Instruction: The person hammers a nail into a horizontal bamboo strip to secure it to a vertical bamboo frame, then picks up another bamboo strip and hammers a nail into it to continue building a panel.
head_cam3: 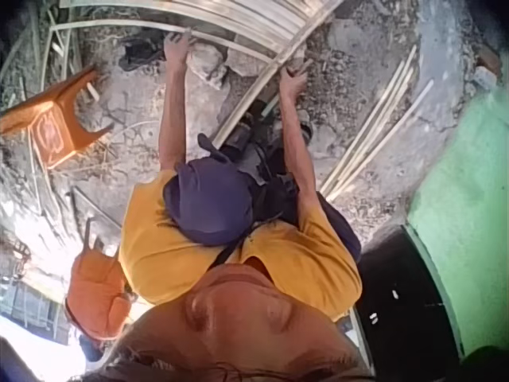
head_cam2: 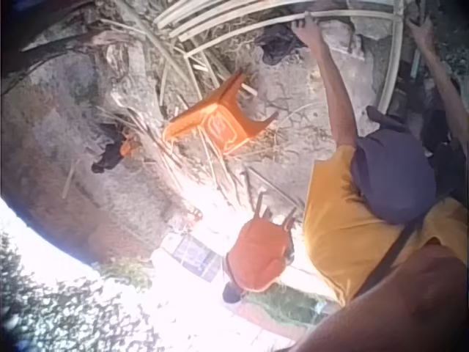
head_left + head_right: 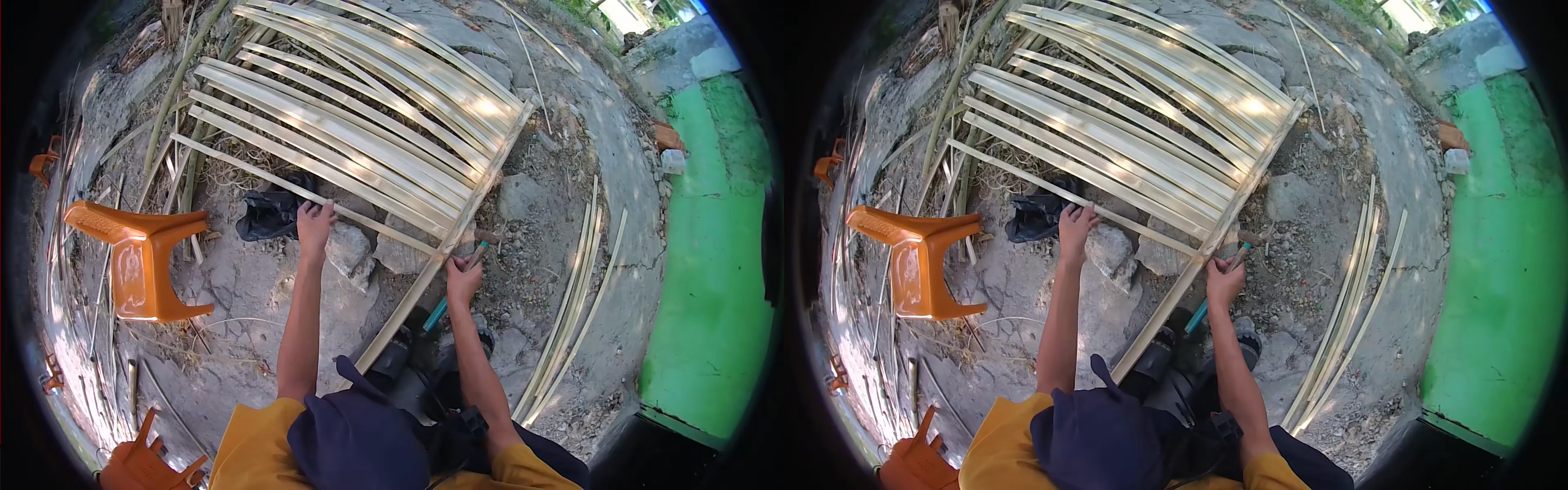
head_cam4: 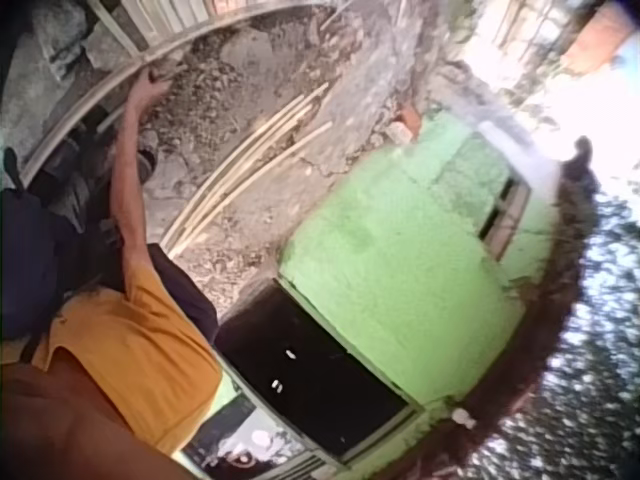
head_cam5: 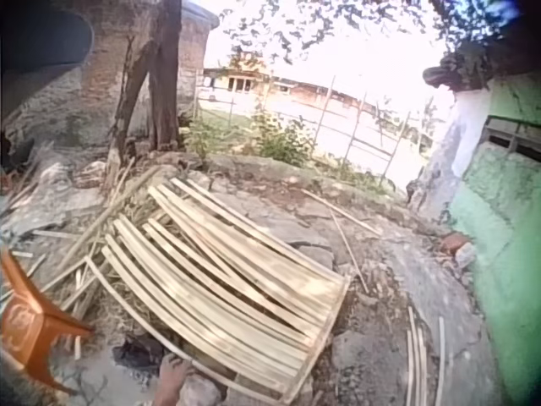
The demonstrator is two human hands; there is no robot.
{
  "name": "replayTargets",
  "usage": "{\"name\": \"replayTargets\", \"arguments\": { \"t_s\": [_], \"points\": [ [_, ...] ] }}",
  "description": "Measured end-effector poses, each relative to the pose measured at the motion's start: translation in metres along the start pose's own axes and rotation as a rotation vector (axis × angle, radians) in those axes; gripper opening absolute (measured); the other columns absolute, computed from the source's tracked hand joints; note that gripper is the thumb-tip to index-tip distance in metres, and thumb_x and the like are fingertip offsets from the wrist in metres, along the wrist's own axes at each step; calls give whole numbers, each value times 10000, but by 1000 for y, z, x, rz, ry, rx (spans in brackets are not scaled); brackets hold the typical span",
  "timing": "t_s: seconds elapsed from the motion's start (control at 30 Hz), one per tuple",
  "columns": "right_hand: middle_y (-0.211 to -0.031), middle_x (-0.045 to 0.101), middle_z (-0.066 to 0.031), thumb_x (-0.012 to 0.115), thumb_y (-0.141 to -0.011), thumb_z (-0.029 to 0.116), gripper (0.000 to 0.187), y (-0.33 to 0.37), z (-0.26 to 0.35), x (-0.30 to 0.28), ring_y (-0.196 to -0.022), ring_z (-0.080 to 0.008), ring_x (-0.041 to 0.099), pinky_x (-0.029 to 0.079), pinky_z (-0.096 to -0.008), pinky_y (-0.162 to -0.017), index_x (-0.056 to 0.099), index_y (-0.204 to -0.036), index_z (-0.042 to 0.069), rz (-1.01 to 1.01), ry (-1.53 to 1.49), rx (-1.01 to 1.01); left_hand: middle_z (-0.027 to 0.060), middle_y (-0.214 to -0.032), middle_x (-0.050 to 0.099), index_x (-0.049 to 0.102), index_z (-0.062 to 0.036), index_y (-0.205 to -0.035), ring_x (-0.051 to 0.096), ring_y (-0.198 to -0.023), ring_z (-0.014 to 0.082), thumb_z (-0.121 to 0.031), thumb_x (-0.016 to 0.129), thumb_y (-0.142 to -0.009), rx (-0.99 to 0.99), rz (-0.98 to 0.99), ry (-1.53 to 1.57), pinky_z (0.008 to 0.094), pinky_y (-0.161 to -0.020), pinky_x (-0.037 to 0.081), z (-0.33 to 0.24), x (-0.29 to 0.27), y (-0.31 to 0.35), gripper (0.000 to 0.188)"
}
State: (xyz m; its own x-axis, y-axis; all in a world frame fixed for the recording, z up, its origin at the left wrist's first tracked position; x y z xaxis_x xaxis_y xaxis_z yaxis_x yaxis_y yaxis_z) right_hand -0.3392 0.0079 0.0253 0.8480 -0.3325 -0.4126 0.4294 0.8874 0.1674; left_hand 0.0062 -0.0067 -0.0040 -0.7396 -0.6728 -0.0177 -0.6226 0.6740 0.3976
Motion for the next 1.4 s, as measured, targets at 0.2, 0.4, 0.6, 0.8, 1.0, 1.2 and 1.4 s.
{"name": "replayTargets", "arguments": {
  "t_s": [0.2, 0.4, 0.6, 0.8, 1.0, 1.2, 1.4],
  "points": [
    [-863, 762, -140, 828, -779, 25, 383, -5, -11, -2, -792, -200, 736, 548, -354, -774, 509, -991, -4, -47, -5, 14, 146, -1134, 681, 519, 78, -1251, 707, -980, 235, -84, 676, -986, -75, -3, 342, 379, -797, 644, 14, 20, -12, 348],
    [-849, 733, -95, 831, -803, 43, 379, -2, -9, -6, -758, -148, 696, 543, -319, -729, 506, -993, 8, -61, -36, 68, 130, -1075, 682, 538, 46, -1227, 712, -913, 226, -50, 652, -991, -26, 63, 374, 390, -783, 658, -8, 32, -8, 279],
    [-825, 675, -26, 851, -827, 114, 404, 6, 14, 1, -675, -107, 596, 435, -287, -484, 487, -999, 71, -36, -221, 379, 124, -1080, 667, 542, 28, -1174, 713, -953, 239, -69, 635, -1001, -75, 66, 339, 406, -820, 655, 3, 22, -22, 219],
    [-813, 663, -16, 840, -838, 127, 419, -2, 6, -8, -561, -107, 530, 376, -287, -422, 473, -1035, 84, -43, -326, 395, 117, -1168, 661, 506, -24, -1259, 698, -1056, 248, -97, 598, -1036, -91, 152, 458, 424, -932, 607, 10, 38, -20, 252],
    [-802, 652, -13, 838, -839, 125, 422, 0, 10, -7, -534, -108, 508, 361, -293, -409, 468, -1036, 84, -15, -331, 423, 53, -1250, 664, 512, -88, -1341, 652, -1173, 189, -133, 617, -1038, -189, 259, 508, 396, -989, 535, 17, 49, -6, 323],
    [-824, 626, -11, 816, -857, 112, 431, 1, 12, -4, -545, -85, 485, 361, -270, -420, 444, -1073, 94, -13, -385, 433, 38, -1253, 674, 549, -102, -1330, 676, -1132, 187, -164, 581, -1062, -261, 353, 493, 376, -929, 569, 22, 69, 7, 277],
    [-828, 653, -8, 815, -862, 106, 403, 1, 9, -3, -539, -87, 489, 339, -275, -404, 454, -1041, 91, -25, -452, 422, 70, -1247, 675, 558, -74, -1296, 677, -1140, 210, -182, 558, -1076, -231, 351, 503, 408, -960, 583, 26, 71, 7, 245]
  ]
}}
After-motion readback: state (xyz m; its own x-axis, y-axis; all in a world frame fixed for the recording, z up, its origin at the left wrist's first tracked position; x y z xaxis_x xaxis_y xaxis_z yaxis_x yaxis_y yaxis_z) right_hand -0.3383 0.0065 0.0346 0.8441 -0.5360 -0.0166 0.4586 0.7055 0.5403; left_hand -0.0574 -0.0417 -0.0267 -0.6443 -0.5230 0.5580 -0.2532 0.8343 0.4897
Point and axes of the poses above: each hand's wrist, its own y-axis away from the middle knuckle, its own x-axis out of the palm, z = x × y, the point moved 1 cm from there along -y, towards the middle knuckle
